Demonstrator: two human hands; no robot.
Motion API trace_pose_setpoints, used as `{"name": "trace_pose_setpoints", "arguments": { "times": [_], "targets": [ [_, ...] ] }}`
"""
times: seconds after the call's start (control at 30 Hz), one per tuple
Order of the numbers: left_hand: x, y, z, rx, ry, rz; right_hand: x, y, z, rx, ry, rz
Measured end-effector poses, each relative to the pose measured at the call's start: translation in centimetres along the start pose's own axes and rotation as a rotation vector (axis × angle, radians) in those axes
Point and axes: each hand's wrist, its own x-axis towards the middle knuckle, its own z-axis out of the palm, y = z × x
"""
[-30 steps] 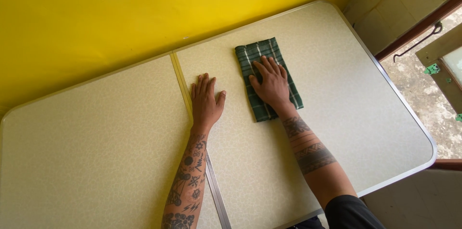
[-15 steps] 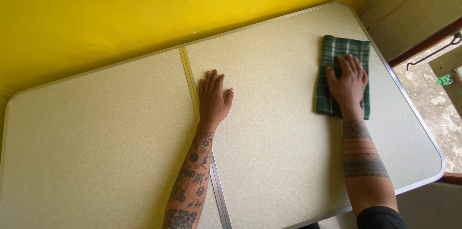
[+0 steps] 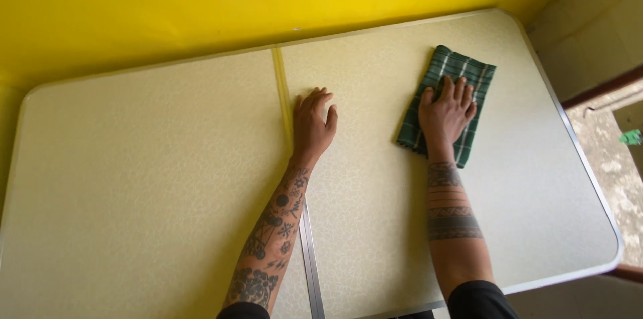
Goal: Wiping a cream-colored folding table with a green checkered cloth.
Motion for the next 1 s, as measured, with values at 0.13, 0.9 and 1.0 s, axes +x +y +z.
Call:
{"name": "trace_pose_setpoints", "arguments": {
  "times": [0.13,0.9,1.0],
  "targets": [
    [-0.1,-0.4,-0.9,-0.254,0.153,-0.148,-3.4,-6.0,1.3,0.017,-0.052,-0.139],
    [-1.5,0.6,-1.0,0.196,-0.082,0.007,-0.3,2.0,-2.5,0.269,-0.175,-0.596],
    [-1.5,1.3,-1.0,0.219,-0.17,0.052,2.0,7.0,-3.8,0.209,-0.065,-0.517]
  ]
}}
